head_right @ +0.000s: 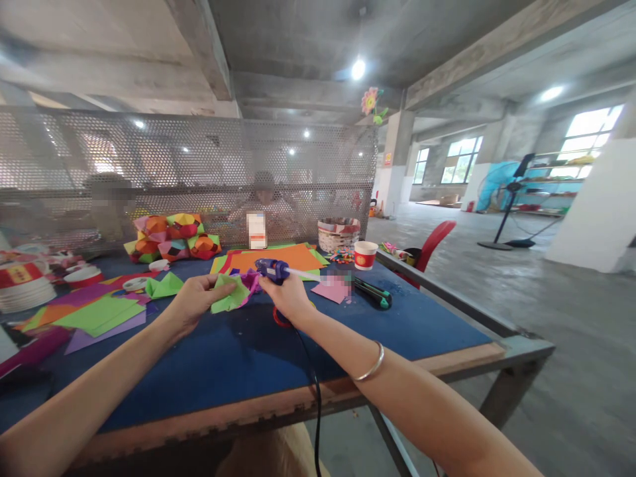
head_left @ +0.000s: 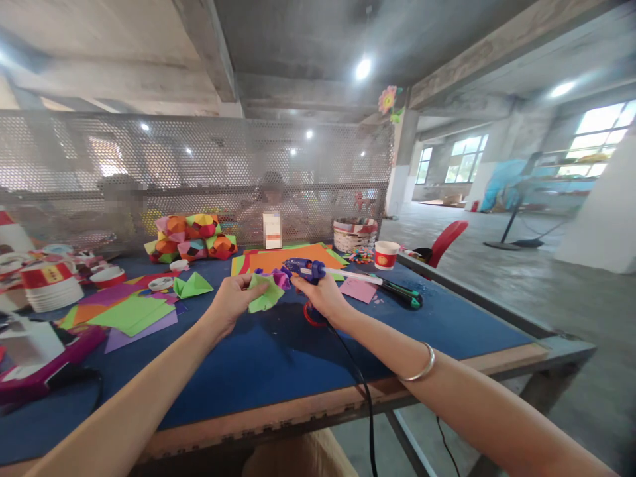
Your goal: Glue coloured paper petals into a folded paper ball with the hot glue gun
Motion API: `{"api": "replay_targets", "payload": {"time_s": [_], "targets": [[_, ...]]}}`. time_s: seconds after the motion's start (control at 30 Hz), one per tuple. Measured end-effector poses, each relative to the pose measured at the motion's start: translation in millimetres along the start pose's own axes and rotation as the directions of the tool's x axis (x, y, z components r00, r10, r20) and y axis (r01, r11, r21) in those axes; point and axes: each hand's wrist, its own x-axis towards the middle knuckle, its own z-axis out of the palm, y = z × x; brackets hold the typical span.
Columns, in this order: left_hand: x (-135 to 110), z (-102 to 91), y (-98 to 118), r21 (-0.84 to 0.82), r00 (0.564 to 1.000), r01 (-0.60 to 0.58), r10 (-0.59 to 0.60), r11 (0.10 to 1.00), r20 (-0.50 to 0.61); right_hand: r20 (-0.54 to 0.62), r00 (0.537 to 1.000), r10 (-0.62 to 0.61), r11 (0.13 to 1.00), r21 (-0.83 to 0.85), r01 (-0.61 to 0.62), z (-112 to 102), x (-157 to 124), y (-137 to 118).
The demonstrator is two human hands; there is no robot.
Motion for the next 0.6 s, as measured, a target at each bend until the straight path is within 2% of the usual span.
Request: {"api": "replay_targets", "payload": {"time_s": [0.07, 0.13, 0.2, 0.3, 0.5, 0.6], "targets": [[-2.2, 2.4, 0.7, 0.022, 0.993, 0.026, -0.028, 0.999, 0.117, 0.033, 0.99, 0.138, 0.977, 0.158, -0.142, 0.0, -1.4, -5.7], [-3.2, 3.6, 0.5, 0.059, 0.976, 0.032, -0.044, 0.998, 0.212, 0.09, 0.961, 0.263, 0.927, 0.251, -0.277, 0.7, -4.1, -10.8], [-2.8, 3.5, -0.8, 0.097, 0.961, 0.024, -0.05, 0.995, 0.272, 0.147, 0.938, 0.313, 0.892, 0.293, -0.344, 1.9, -6.9, -14.8], [-1.1, 2.2, -3.4, 0.133, 0.951, 0.01, -0.051, 0.991, 0.305, 0.199, 0.931, 0.305, 0.872, 0.336, -0.357, 3.6, -9.4, -18.2], [-0.9, 1.3, -3.8, 0.148, 0.956, 0.001, -0.044, 0.989, 0.291, 0.236, 0.932, 0.274, 0.853, 0.387, -0.349, 3.7, -8.6, -14.9], [-2.8, 3.0, -1.2, 0.153, 0.965, -0.011, -0.03, 0.988, 0.262, 0.259, 0.944, 0.203, 0.9, 0.33, -0.284, 2.5, -7.5, -10.0]]}}
